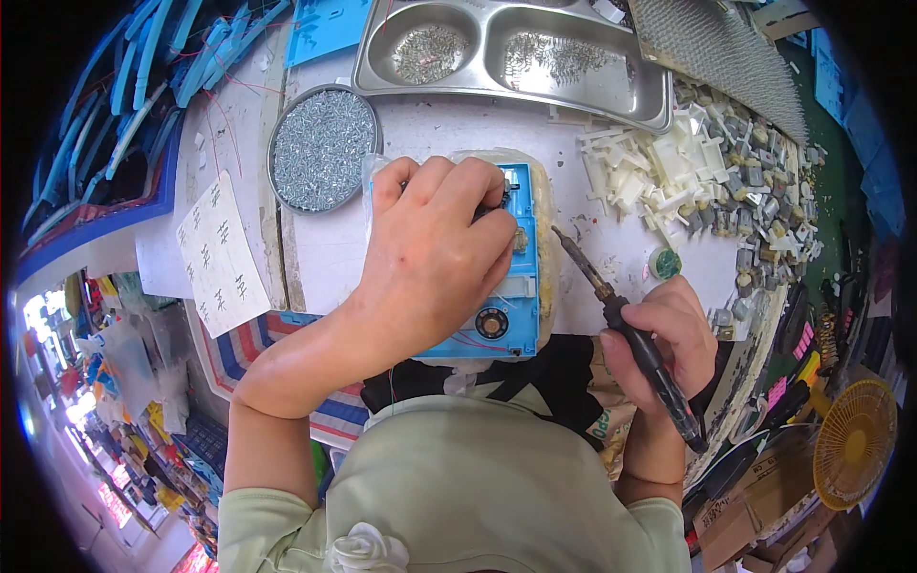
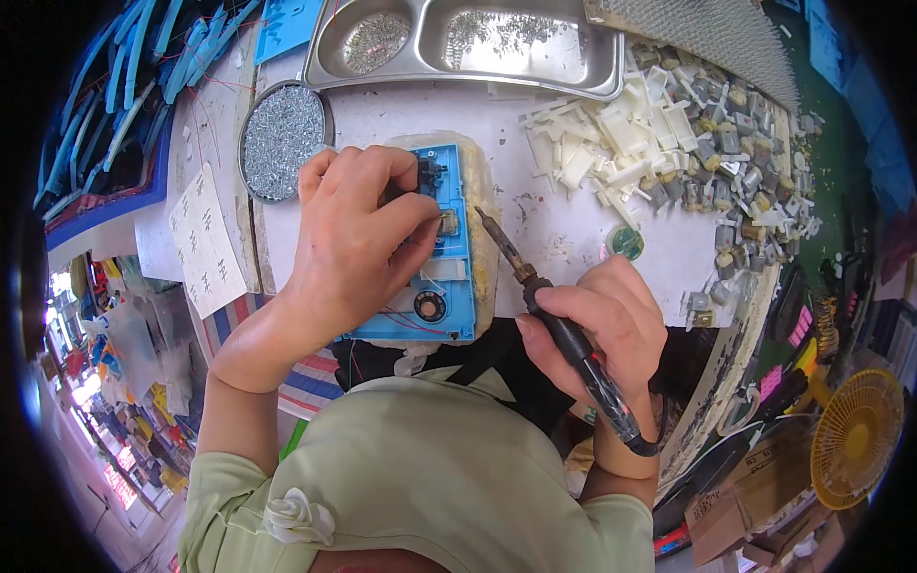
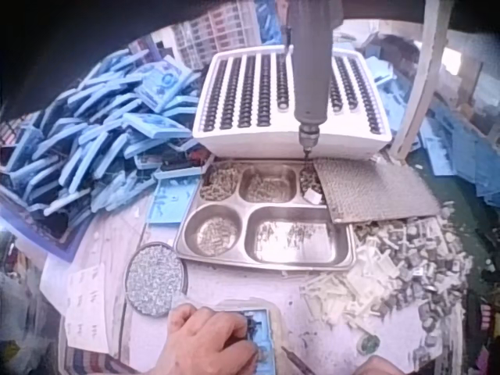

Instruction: Assembling the internal components, soldering wires, and securing screws for a blue plastic electronic device casing.

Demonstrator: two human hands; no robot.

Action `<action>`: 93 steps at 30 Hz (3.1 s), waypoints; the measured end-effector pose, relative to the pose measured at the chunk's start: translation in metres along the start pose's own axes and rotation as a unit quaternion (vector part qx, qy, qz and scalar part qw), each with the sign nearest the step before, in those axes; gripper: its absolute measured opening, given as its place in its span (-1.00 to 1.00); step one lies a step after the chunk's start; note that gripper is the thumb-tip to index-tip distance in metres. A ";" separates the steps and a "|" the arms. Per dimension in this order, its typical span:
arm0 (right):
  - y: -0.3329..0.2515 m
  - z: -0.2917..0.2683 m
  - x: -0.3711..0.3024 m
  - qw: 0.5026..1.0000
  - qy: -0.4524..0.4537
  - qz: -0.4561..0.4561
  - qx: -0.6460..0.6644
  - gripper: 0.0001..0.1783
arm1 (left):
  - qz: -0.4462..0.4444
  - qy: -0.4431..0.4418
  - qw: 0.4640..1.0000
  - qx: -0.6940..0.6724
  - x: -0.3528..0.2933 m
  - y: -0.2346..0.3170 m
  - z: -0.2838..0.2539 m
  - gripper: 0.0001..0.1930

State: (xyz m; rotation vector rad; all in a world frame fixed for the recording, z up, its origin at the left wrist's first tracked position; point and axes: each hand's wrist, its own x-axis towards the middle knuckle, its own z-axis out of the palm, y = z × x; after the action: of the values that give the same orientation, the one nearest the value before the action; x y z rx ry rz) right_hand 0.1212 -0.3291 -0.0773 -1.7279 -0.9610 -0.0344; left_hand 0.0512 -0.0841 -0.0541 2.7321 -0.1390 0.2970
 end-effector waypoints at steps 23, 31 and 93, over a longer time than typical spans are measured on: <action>-0.003 0.005 0.002 1.000 0.012 0.002 -0.002 -0.63 | 0.052 0.046 0.984 -0.167 -0.031 -0.038 -0.015 -0.69; -0.001 0.001 -0.005 1.000 0.016 0.008 -0.004 -0.63 | -0.073 0.026 0.968 -0.240 -0.034 -0.020 0.004 -0.79; -0.002 0.006 -0.009 0.997 -0.050 -0.054 -0.007 -0.61 | 0.001 0.024 0.999 -0.024 -0.022 0.006 0.014 -0.75</action>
State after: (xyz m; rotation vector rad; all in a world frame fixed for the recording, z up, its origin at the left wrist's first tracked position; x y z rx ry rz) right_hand 0.1121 -0.3295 -0.0824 -1.7024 -1.1296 -0.0253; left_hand 0.0316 -0.0934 -0.0695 2.6752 -0.1353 0.3548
